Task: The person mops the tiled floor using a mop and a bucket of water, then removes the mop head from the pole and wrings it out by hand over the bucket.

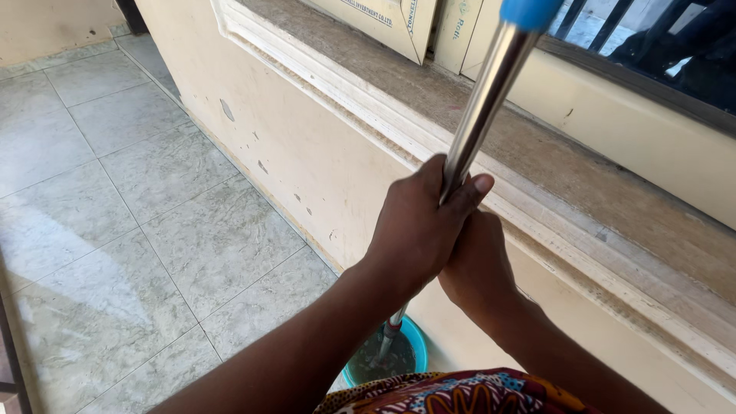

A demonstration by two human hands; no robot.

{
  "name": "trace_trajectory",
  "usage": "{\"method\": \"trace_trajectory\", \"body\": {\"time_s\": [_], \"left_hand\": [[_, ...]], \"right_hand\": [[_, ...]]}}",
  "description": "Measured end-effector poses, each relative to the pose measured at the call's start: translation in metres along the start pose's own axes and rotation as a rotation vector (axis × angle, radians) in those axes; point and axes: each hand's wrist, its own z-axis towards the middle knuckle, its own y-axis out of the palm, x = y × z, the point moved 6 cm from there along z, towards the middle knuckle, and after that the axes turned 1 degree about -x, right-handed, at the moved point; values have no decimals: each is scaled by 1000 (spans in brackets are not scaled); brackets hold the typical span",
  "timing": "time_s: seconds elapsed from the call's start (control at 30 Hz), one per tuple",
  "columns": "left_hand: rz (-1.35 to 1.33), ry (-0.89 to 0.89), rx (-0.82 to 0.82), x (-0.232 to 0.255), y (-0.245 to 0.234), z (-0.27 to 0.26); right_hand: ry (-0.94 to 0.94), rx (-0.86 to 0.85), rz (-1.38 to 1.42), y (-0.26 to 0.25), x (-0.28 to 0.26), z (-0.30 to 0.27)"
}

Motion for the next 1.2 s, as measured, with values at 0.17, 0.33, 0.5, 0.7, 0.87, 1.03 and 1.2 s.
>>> {"method": "trace_trajectory", "body": {"time_s": [0.17,0.33,0.5,0.7,0.87,1.03,1.2], "left_hand": [[-101,40,87,-15,-4,-6],[-374,-185,0,-93,18,-30],[-561,-254,-136,-117,29,-40],[-526,-137,-99,-61,8,-24],[-605,-88,-95,-54,3,-11],[-449,-220,-114,-103,17,-38],[-418,-386,-156,-128,18,-66]], "right_hand": [[27,-39,-84,16,-1,-7],[23,-174,105,64,32,-36],[59,-198,47,71,38,-53],[68,-14,-10,16,-9,-35],[-120,84,19,2,-32,-24],[-70,-65,-14,40,-6,-49],[99,-197,74,67,14,-73]]}}
